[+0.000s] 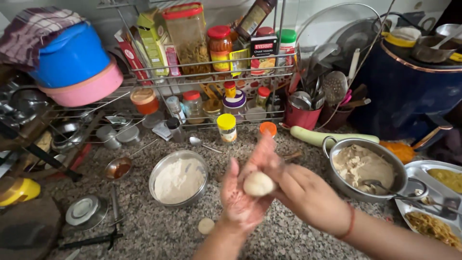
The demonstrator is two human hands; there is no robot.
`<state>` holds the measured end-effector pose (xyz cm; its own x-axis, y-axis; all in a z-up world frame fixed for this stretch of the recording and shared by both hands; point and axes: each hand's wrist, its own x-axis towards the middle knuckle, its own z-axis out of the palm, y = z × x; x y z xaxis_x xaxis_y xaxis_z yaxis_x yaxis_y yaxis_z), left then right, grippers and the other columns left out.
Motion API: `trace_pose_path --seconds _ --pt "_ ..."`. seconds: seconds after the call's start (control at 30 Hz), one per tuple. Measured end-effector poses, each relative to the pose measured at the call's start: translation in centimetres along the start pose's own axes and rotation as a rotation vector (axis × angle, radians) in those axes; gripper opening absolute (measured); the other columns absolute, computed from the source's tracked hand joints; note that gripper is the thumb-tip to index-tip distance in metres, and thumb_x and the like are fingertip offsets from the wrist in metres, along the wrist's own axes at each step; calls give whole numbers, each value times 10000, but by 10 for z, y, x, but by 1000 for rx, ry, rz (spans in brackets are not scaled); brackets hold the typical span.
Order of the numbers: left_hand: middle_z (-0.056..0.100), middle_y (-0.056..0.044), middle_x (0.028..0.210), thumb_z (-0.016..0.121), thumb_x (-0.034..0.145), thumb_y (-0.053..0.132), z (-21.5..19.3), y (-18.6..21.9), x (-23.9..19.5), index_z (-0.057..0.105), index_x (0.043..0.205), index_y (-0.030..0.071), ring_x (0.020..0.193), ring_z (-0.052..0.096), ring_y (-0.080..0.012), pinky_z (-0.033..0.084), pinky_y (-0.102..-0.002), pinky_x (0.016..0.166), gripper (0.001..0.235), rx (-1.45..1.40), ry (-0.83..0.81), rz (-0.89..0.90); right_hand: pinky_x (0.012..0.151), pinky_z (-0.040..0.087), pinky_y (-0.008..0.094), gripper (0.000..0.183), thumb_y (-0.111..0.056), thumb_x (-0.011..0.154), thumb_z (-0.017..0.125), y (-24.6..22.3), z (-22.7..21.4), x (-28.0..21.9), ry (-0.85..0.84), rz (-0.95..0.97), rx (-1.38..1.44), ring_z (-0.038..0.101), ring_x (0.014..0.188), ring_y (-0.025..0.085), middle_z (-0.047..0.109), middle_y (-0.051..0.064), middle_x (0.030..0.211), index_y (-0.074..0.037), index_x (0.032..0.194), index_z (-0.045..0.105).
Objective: The recorder is kneading dough, rolling it into small balls (pedas), and briefly stirring food in a pan on an induction stove.
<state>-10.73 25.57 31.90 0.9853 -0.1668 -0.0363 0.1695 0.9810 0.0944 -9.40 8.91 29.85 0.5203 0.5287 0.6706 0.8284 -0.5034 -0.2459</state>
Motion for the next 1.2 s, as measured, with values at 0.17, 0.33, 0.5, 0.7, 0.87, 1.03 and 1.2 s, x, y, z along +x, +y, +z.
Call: trace_pose_path --seconds 0.17,0.33,0.5,0.7,0.87,1.03,1.2 --pt "732 -118 1170 656 995 516 -103 46 16 601 1344 18 958 663 -197 563 -260 691 611 777 -416 -683 843 528 433 288 -241 851 656 7 -30 -4 -432 -516 -198 665 926 293 659 114 1002 -3 1008 621" --pt "695 -47 905 695 1043 451 -93 41 -4 676 1247 55 719 577 -145 479 -267 607 446 1409 -476 -937 689 508 409 295 -311 923 627 7 -32 -26 -551 -620 -213 619 776 268 589 88 842 -27 875 566" --pt "664 -19 923 735 928 334 -59 31 -32 671 1065 173 778 631 -177 517 -337 619 220 2414 -1073 267 664 514 382 282 -295 1042 595 27 -12 -78 -628 -103 260 634 746 242 638 78 836 -44 913 588" --pt "646 14 1122 714 958 229 -50 48 -23 675 1259 174 913 655 -179 551 -310 682 308 2456 -822 1298 617 495 279 347 -265 1095 436 49 7 -138 -726 834 1556 537 656 118 600 43 799 -28 937 636" --pt "651 -24 1073 709 896 118 -148 51 18 709 1198 128 825 663 -133 571 -259 629 301 1844 -148 571 610 509 267 363 -243 1006 463 62 9 -133 -585 1130 1604 573 658 115 699 44 817 -24 1096 737" --pt "683 -71 958 774 892 59 -212 36 29 697 1143 59 773 629 -139 558 -271 652 262 1008 251 -194 613 526 276 414 -235 965 630 110 42 -183 -487 1180 885 565 663 112 671 32 750 -78 1317 782" --pt "750 -36 962 753 795 117 -238 5 46 689 1228 195 838 698 -161 565 -317 737 445 1400 250 -83 749 631 268 541 -11 805 705 126 47 -205 -406 1198 826 747 860 78 800 -38 1017 -147 1328 718"
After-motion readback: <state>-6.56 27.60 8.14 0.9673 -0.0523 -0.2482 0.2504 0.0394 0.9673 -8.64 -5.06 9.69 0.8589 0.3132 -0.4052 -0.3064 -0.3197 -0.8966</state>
